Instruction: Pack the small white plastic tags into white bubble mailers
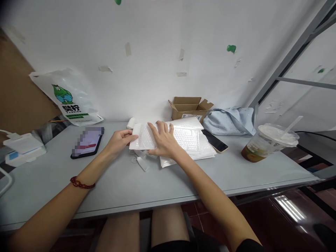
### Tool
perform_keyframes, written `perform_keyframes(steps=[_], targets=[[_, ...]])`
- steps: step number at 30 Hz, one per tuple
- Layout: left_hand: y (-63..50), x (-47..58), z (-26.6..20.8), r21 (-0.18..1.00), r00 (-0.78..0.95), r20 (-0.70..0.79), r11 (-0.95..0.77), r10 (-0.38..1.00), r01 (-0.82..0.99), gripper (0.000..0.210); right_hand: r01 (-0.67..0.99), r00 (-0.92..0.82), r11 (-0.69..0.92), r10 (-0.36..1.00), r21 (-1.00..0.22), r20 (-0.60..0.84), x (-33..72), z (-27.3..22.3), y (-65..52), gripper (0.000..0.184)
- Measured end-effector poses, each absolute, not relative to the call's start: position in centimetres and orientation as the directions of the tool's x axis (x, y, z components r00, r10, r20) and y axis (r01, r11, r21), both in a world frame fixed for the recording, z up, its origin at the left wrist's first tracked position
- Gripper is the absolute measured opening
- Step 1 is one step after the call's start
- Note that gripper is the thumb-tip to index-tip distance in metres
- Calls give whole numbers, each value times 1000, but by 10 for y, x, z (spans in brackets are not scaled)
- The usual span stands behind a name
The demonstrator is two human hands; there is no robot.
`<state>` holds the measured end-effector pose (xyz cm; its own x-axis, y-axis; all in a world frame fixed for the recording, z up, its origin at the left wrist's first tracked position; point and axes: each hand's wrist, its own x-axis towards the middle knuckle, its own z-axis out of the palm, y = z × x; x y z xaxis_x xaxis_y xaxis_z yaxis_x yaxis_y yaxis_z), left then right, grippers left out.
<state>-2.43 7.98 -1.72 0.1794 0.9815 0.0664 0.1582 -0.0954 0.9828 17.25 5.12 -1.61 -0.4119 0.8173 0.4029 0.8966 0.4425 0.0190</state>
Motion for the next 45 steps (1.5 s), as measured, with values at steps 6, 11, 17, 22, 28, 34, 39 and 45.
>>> perform_keyframes(steps=[6,11,17,22,28,34,39,45], targets=[[82,-25,-20,967,165,78,-115,983,228,23,888,-424,458,797,26,431,173,-12,51,78],[90,-43,-17,909,177,49,-118,983,400,20,907,-373,420,782,19,499,181,-13,57,64],[96,-59,-20,762,424,-102,-203,900,615,16,931,-292,361,813,-43,504,189,-15,64,59],[95,-58,-19,742,527,-163,-248,834,623,21,947,-265,317,854,-43,447,190,-18,66,58],[96,-60,-21,757,576,-154,-279,803,591,17,950,-268,311,859,-28,437,189,-18,67,54],[92,-63,-12,867,429,-31,-189,903,461,22,953,-263,302,863,-23,431,189,-18,66,53],[92,-65,-5,930,291,121,-211,949,302,24,952,-279,306,875,-5,395,188,-19,66,56],[93,-56,-10,942,58,213,-220,975,253,22,937,-316,350,854,-8,413,187,-18,64,54]])
